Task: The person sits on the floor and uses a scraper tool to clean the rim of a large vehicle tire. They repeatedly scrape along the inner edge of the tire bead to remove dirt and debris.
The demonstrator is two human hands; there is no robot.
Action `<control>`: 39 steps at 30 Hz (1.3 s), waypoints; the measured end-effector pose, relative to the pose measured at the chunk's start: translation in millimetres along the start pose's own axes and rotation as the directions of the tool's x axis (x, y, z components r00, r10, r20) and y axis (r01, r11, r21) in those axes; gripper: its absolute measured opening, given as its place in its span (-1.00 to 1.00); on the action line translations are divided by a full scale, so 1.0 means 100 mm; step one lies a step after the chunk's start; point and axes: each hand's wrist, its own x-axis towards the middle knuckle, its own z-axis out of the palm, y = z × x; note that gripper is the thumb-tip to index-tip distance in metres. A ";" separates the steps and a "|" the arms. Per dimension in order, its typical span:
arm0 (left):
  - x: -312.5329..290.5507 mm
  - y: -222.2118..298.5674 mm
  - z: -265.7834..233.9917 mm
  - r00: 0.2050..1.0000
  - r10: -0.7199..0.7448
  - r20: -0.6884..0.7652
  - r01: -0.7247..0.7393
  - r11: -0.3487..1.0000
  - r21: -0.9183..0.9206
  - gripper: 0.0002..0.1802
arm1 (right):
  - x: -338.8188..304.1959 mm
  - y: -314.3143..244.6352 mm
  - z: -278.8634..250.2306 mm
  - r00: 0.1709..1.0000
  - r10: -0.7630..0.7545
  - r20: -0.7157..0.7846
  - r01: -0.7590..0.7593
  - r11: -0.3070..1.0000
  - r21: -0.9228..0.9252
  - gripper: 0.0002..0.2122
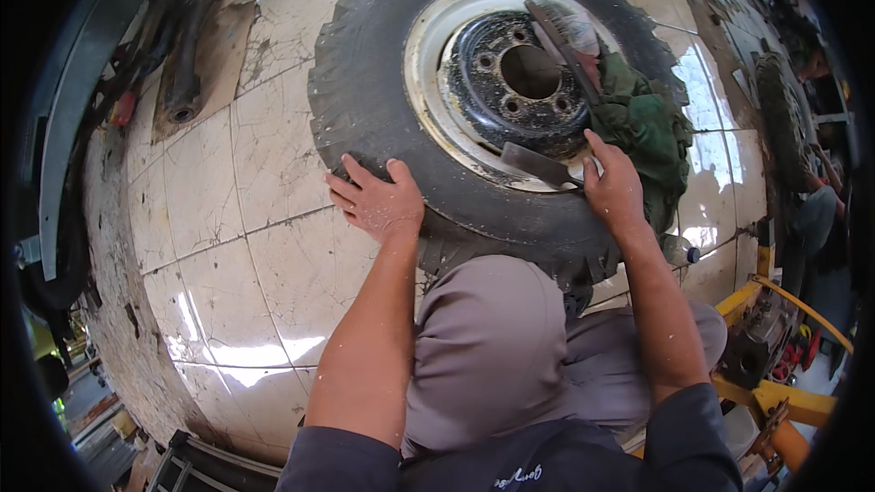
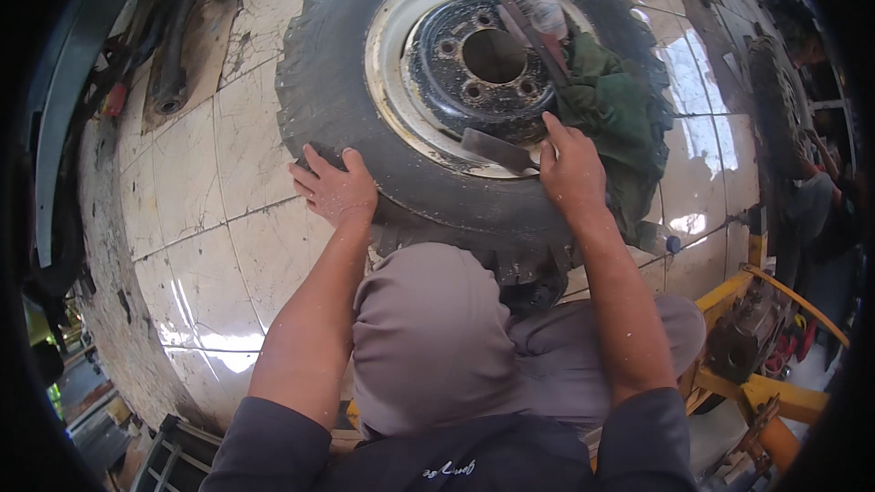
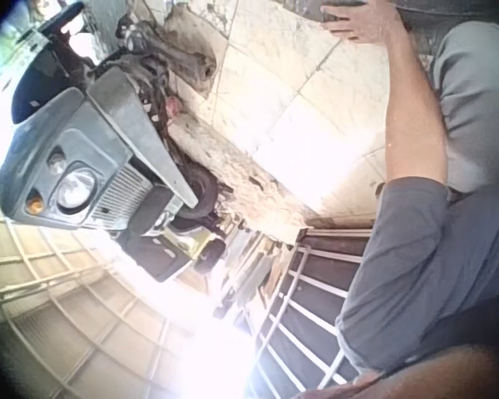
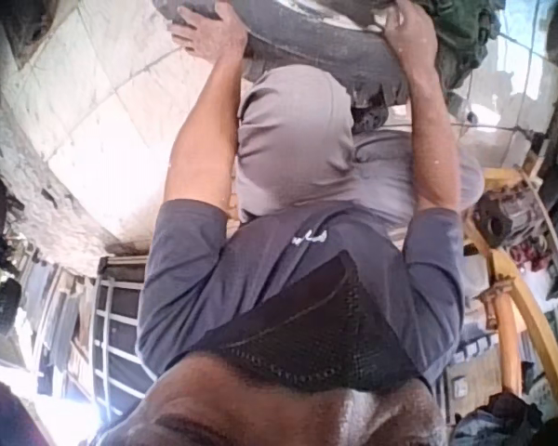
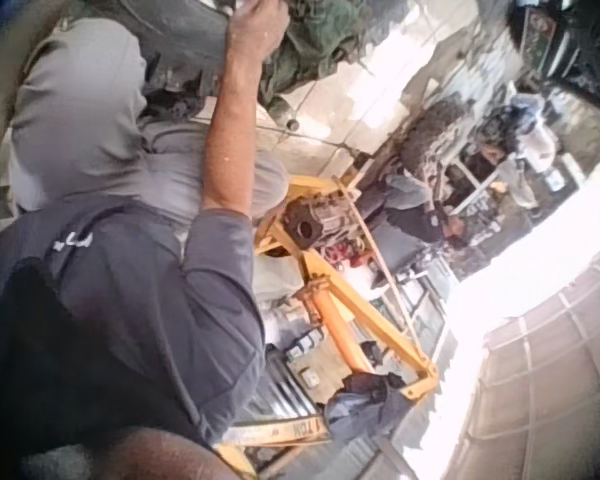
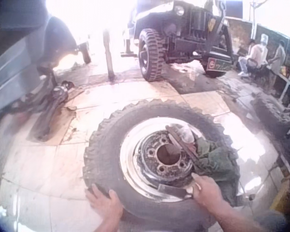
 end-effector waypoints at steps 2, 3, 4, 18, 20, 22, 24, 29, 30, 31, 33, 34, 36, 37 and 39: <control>-0.02 0.00 -0.08 0.997 0.010 0.070 -0.011 1.000 0.007 -0.09 | 0.00 0.20 -0.24 0.982 -0.001 -0.187 0.001 1.000 0.002 -0.67; 0.00 -0.08 -0.11 0.991 0.105 0.078 -0.100 0.993 -0.067 -0.08 | 0.00 0.41 -0.40 0.950 -0.006 -0.313 -0.001 1.000 -0.021 -0.68; 0.03 -0.25 -0.07 0.978 0.196 0.077 -0.184 0.973 -0.139 -0.08 | -0.02 0.65 -0.51 0.902 0.030 -0.431 -0.057 0.997 -0.049 -0.67; -0.55 -0.72 0.21 0.998 0.055 0.018 -0.033 0.801 -0.598 -0.31 | 0.06 3.17 -0.18 0.842 0.527 -0.120 -0.510 0.848 0.144 -0.48; -0.58 -0.72 0.28 0.997 0.073 0.034 -0.038 0.797 -0.602 -0.31 | 0.06 3.45 -0.24 0.860 0.490 -0.143 -0.492 0.870 0.023 -0.52; -0.54 -0.77 0.23 0.997 0.071 0.023 -0.043 0.798 -0.601 -0.33 | 0.12 3.26 -0.23 0.832 0.541 -0.126 -0.551 0.831 -0.073 -0.53; -0.43 -0.86 0.13 0.996 0.090 -0.018 -0.084 0.817 -0.570 -0.33 | 0.13 2.79 -0.23 0.817 0.567 -0.106 -0.576 0.809 -0.116 -0.54; -0.03 -0.86 0.12 0.975 0.211 -0.062 -0.209 0.799 -0.563 -0.37 | -0.29 2.44 -0.38 0.832 0.541 -0.127 -0.555 0.817 -0.157 -0.58; 0.08 -0.88 0.08 0.972 0.228 -0.050 -0.216 0.796 -0.565 -0.37 | -0.41 2.35 -0.38 0.834 0.533 -0.139 -0.551 0.814 -0.183 -0.59; 0.21 -0.89 0.03 0.970 0.242 -0.033 -0.218 0.795 -0.566 -0.37 | -0.50 2.23 -0.39 0.827 0.554 -0.094 -0.560 0.801 -0.211 -0.59; 0.50 -0.95 -0.05 0.960 0.279 -0.013 -0.239 0.797 -0.554 -0.37 | -0.65 1.93 -0.41 0.807 0.591 -0.004 -0.570 0.777 -0.269 -0.60; 0.68 -1.08 -0.09 0.955 0.297 -0.019 -0.261 0.805 -0.533 -0.37 | -0.74 1.70 -0.36 0.845 0.534 -0.024 -0.523 0.817 -0.241 -0.63; 0.91 -1.14 -0.14 0.948 0.319 -0.002 -0.275 0.812 -0.514 -0.36 | -0.91 1.44 -0.36 0.857 0.514 0.021 -0.498 0.839 -0.217 -0.64; 1.01 -1.13 -0.19 0.945 0.326 0.017 -0.272 0.816 -0.510 -0.35 | -0.98 1.38 -0.37 0.861 0.507 0.039 -0.489 0.847 -0.207 -0.64; 1.06 -1.08 -0.23 0.942 0.332 0.055 -0.261 0.825 -0.502 -0.34 | -1.08 1.32 -0.40 0.859 0.506 0.082 -0.477 0.847 -0.237 -0.65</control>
